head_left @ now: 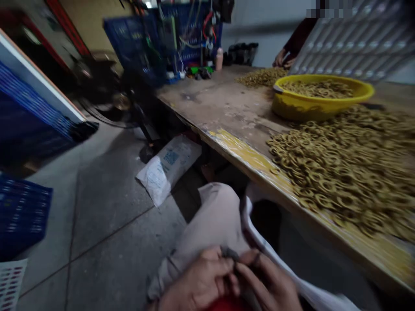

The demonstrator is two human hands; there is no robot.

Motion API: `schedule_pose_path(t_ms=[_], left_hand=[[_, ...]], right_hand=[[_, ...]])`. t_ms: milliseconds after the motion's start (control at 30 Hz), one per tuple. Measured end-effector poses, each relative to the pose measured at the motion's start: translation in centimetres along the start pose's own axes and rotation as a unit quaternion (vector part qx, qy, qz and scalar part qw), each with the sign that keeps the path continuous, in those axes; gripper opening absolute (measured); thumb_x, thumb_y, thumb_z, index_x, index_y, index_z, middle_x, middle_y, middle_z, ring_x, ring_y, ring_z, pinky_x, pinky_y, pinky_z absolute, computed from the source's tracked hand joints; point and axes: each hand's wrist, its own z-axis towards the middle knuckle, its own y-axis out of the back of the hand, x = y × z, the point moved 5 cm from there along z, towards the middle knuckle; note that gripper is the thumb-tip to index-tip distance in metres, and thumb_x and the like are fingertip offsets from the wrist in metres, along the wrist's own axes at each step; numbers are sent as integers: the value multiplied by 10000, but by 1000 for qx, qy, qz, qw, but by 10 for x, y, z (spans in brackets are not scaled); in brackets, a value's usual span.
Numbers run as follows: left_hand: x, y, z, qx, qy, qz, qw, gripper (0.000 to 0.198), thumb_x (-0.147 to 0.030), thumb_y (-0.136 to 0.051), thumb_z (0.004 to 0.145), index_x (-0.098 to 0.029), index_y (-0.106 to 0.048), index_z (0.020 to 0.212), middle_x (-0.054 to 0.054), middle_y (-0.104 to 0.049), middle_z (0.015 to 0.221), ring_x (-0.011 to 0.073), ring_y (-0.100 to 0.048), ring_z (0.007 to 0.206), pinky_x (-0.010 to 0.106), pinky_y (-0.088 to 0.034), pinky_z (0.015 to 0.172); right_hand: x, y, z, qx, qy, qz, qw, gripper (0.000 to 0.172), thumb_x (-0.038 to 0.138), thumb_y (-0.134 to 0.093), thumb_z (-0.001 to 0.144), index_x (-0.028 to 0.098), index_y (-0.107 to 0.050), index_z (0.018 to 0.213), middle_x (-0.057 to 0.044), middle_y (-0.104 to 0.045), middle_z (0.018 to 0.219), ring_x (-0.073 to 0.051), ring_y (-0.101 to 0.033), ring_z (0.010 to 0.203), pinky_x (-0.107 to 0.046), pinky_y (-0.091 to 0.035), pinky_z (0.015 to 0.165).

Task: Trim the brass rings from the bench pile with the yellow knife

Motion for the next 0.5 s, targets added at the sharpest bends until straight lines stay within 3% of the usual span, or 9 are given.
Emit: schedule_pose_path(t_ms=[67, 167, 500], left_hand=[[0, -6, -1, 6, 1, -3, 1000, 240, -245, -759, 698, -120, -586, 807, 13, -590, 708, 82, -549, 573, 226, -440, 620], [0, -9, 1, 13, 21, -6, 1000, 199, -237, -734, 734, -124, -586, 804, 9, -575, 675, 97, -558, 612, 228, -447, 643], [-7, -15, -2, 24, 11, 12, 1000, 143, -211, -695, 779, -116, -598, 824, 41, -616, 710, 119, -572, 662, 249, -457, 671]], right_hand=[[3, 0, -5, -11, 12, 9, 1000, 256, 432, -720, 775, 203, -642, 689, -12, -616, 656, -156, -577, 608, -265, -481, 594], [1, -5, -8, 3, -52, 96, 994, 277, 446, -679, 822, 187, -614, 747, -12, -641, 661, -148, -595, 567, -274, -499, 572], [-8, -7, -4, 21, -120, 245, 962, 295, 425, -714, 804, 163, -594, 741, 6, -641, 592, -120, -594, 521, -263, -503, 576]])
